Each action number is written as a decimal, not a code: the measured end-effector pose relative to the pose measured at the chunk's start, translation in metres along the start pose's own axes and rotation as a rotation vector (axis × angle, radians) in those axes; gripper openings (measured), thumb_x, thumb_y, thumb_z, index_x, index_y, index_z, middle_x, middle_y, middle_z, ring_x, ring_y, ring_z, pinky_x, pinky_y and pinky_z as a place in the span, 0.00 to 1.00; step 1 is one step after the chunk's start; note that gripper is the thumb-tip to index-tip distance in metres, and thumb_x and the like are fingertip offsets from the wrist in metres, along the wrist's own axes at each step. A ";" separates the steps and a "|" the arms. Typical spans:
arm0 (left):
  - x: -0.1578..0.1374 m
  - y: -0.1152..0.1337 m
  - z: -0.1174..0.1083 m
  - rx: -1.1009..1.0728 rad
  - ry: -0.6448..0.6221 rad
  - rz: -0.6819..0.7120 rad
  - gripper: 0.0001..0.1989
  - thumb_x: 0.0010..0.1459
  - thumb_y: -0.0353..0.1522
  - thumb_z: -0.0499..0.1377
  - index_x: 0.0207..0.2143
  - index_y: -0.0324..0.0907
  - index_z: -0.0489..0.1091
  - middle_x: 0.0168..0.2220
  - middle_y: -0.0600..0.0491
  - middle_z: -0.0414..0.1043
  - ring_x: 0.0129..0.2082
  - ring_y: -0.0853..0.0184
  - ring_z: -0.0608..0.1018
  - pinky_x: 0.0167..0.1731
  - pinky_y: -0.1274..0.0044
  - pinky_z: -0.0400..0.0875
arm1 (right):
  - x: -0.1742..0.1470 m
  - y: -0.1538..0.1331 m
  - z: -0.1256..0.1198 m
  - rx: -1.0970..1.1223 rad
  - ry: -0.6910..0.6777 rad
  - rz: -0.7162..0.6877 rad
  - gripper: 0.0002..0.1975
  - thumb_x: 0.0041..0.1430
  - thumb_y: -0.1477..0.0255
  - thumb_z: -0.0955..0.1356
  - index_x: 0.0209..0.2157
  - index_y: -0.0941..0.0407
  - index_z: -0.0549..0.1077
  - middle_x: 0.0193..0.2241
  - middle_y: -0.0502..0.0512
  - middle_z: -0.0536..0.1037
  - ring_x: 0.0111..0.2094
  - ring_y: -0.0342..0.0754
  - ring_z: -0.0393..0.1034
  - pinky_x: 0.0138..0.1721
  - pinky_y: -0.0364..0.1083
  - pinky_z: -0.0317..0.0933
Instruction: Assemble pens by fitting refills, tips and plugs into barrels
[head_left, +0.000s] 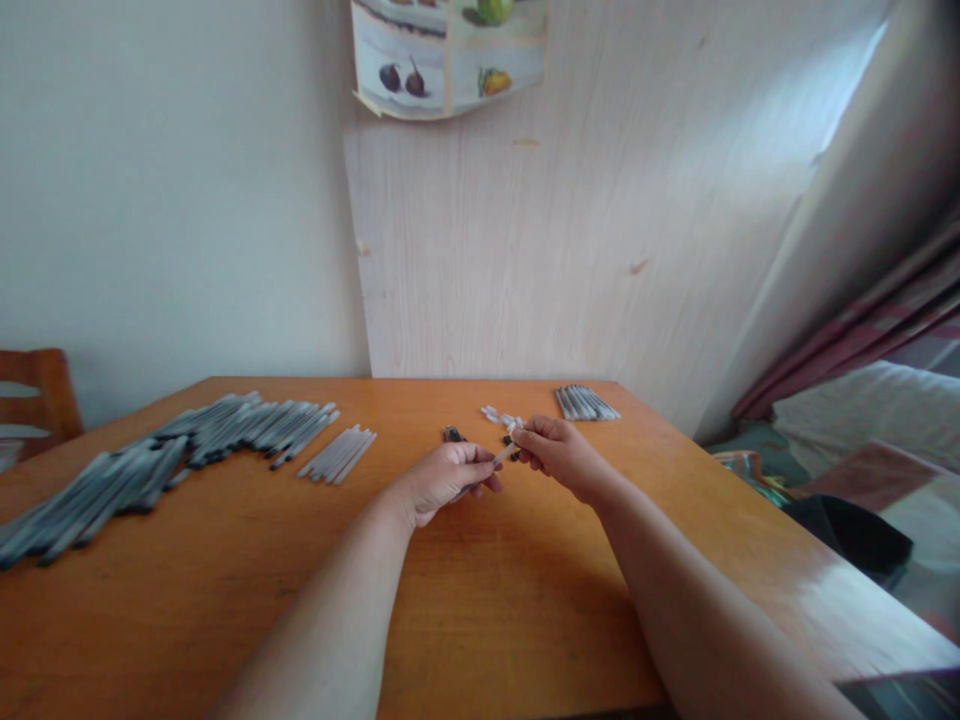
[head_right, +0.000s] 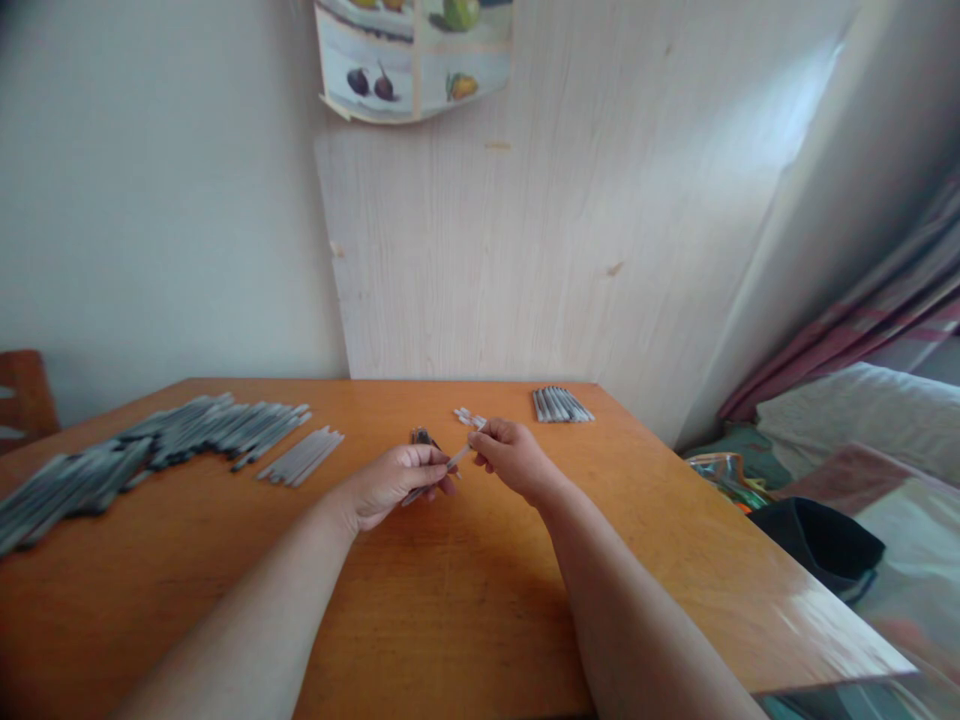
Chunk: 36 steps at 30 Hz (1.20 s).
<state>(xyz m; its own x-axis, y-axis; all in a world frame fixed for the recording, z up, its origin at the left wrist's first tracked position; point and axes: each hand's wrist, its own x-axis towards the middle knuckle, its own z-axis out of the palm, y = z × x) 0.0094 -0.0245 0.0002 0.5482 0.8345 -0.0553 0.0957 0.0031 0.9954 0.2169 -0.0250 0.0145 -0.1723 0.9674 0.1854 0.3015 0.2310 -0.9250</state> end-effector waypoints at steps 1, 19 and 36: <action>0.000 0.000 0.000 0.004 0.002 0.001 0.15 0.54 0.39 0.61 0.39 0.37 0.71 0.34 0.47 0.77 0.26 0.73 0.69 0.27 0.78 0.56 | -0.001 -0.002 0.000 -0.024 0.005 -0.007 0.14 0.57 0.60 0.66 0.28 0.57 0.68 0.20 0.49 0.70 0.20 0.39 0.59 0.20 0.40 0.50; 0.000 0.002 0.006 0.006 -0.008 0.031 0.12 0.53 0.37 0.63 0.36 0.38 0.71 0.32 0.49 0.77 0.29 0.70 0.72 0.32 0.77 0.61 | 0.001 0.002 0.002 -0.144 0.008 -0.059 0.26 0.58 0.49 0.62 0.18 0.55 0.57 0.16 0.44 0.53 0.19 0.39 0.45 0.21 0.42 0.43; -0.001 0.004 0.000 -0.039 0.015 0.009 0.17 0.54 0.42 0.61 0.39 0.37 0.72 0.35 0.46 0.77 0.26 0.72 0.70 0.27 0.78 0.57 | 0.002 -0.002 -0.001 0.112 -0.029 -0.063 0.15 0.55 0.58 0.66 0.29 0.57 0.68 0.24 0.51 0.72 0.22 0.40 0.62 0.25 0.41 0.56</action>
<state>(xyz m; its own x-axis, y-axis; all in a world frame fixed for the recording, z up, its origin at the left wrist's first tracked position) 0.0096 -0.0256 0.0041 0.5363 0.8428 -0.0453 0.0582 0.0166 0.9982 0.2167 -0.0239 0.0164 -0.2155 0.9475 0.2362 0.1827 0.2768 -0.9434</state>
